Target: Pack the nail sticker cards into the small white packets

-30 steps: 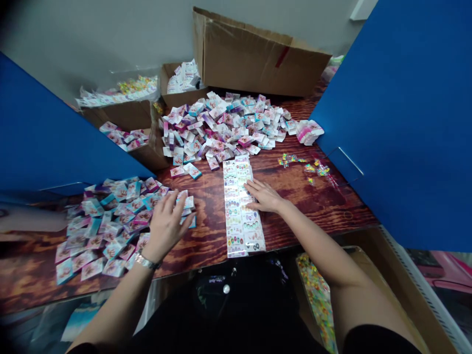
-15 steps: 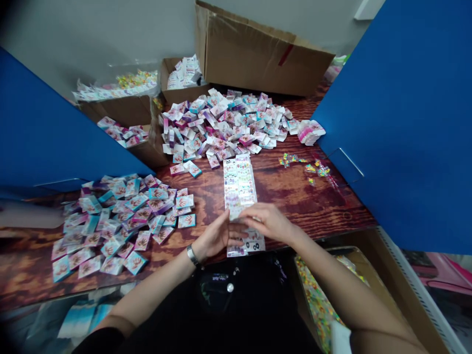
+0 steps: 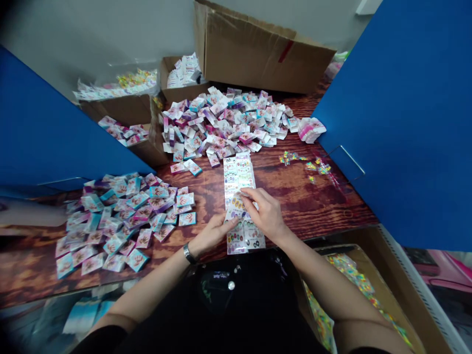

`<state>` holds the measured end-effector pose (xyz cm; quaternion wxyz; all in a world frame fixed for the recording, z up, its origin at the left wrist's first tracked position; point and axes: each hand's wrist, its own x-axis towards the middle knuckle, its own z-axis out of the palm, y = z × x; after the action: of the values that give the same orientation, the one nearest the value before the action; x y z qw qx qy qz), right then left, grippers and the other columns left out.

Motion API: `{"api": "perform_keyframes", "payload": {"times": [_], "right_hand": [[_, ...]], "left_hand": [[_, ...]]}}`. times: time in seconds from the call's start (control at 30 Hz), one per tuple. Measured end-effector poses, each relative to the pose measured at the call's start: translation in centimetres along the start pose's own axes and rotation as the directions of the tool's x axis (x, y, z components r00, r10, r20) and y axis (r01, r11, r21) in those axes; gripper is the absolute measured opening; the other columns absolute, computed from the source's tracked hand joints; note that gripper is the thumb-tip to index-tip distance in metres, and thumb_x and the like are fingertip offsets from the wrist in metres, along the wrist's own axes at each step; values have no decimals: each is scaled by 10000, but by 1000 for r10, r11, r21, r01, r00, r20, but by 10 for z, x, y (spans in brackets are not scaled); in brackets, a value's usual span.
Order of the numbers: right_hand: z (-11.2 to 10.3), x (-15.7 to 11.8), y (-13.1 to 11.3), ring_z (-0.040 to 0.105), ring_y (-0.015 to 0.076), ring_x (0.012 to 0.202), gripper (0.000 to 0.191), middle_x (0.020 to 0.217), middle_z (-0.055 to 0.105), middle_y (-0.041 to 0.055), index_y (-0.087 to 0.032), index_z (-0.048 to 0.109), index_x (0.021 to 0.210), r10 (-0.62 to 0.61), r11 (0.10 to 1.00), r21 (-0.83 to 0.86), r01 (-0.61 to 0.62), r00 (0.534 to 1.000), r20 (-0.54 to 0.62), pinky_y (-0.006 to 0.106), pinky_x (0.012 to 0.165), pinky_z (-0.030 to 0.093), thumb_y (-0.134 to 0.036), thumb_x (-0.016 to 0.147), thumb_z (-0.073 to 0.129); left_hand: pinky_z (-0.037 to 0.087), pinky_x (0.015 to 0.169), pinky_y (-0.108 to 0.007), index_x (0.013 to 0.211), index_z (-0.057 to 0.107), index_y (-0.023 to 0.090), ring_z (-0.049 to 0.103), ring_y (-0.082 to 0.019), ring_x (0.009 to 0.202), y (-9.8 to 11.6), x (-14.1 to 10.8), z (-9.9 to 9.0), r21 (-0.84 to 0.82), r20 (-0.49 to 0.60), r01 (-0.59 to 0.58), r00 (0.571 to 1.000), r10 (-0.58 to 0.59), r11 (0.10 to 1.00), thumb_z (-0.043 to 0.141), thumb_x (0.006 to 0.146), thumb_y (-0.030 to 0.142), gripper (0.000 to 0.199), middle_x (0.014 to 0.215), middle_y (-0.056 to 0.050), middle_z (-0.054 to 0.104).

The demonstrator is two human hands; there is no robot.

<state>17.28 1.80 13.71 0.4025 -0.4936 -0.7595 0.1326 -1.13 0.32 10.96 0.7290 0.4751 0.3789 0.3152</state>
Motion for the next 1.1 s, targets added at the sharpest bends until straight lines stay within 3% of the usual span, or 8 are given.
{"api": "perform_keyframes", "payload": {"times": [0.17,0.37,0.47,0.57,0.67,0.8,0.97,1.1], "right_hand": [[4,-19,-2,623,217,1024,336,1079,689,73,-260,632,1214,-331,922,-136,363,920,212,372,882,527,-146,914,533],[8,-23,3,610,228,1047,300,1098,700,60,-278,658,1171,-307,922,-140,360,903,301,402,902,518,-168,931,515],[6,-16,4,621,203,925,238,961,696,65,-242,674,1098,-263,963,40,265,908,325,354,801,536,-200,944,497],[7,-11,4,621,173,849,202,914,657,52,-222,645,1084,-123,982,178,59,921,371,309,754,530,-226,945,499],[12,-11,2,625,150,790,274,1020,626,56,-223,564,1176,82,972,180,-151,936,342,280,702,531,-256,904,566],[20,-15,7,626,171,904,196,1045,634,62,-221,587,1110,53,985,136,-108,933,356,294,783,515,-254,924,535],[6,-1,64,630,177,916,172,969,683,39,-211,627,1011,121,993,-54,-109,926,357,289,805,482,-309,945,501],[-15,40,150,619,223,892,201,961,678,105,-168,615,961,312,910,-350,-224,924,219,347,799,471,-276,933,447]], "left_hand": [[493,696,-272,950,679,121,622,-175,782,2,4,-2,-277,-188,6,980,-60,961,746,716,375,352,926,-67,694],[475,883,-339,1059,671,140,630,-224,964,13,-2,-12,-442,52,29,999,-7,896,730,640,158,424,1065,-103,685],[468,884,-347,1091,653,153,613,-221,982,16,-5,-17,-326,91,24,996,6,945,686,754,271,359,1092,-98,663],[455,855,-318,1011,657,147,598,-201,925,13,-5,-18,25,58,-45,997,44,999,642,823,394,311,1009,-72,666],[441,762,-277,914,654,137,577,-177,817,4,0,-18,364,-7,-111,992,122,925,521,902,457,347,884,-46,659],[447,717,-268,937,636,140,589,-176,781,-9,6,-15,439,-60,-109,987,150,892,452,936,467,376,837,-38,655],[499,877,-341,1256,476,159,630,-218,1031,-18,7,-13,214,-98,-29,994,51,976,553,893,439,464,1124,-110,660],[495,926,-375,1144,565,151,629,-237,1060,-23,5,-14,214,-150,4,988,29,977,585,860,482,437,1136,-130,663]]}}
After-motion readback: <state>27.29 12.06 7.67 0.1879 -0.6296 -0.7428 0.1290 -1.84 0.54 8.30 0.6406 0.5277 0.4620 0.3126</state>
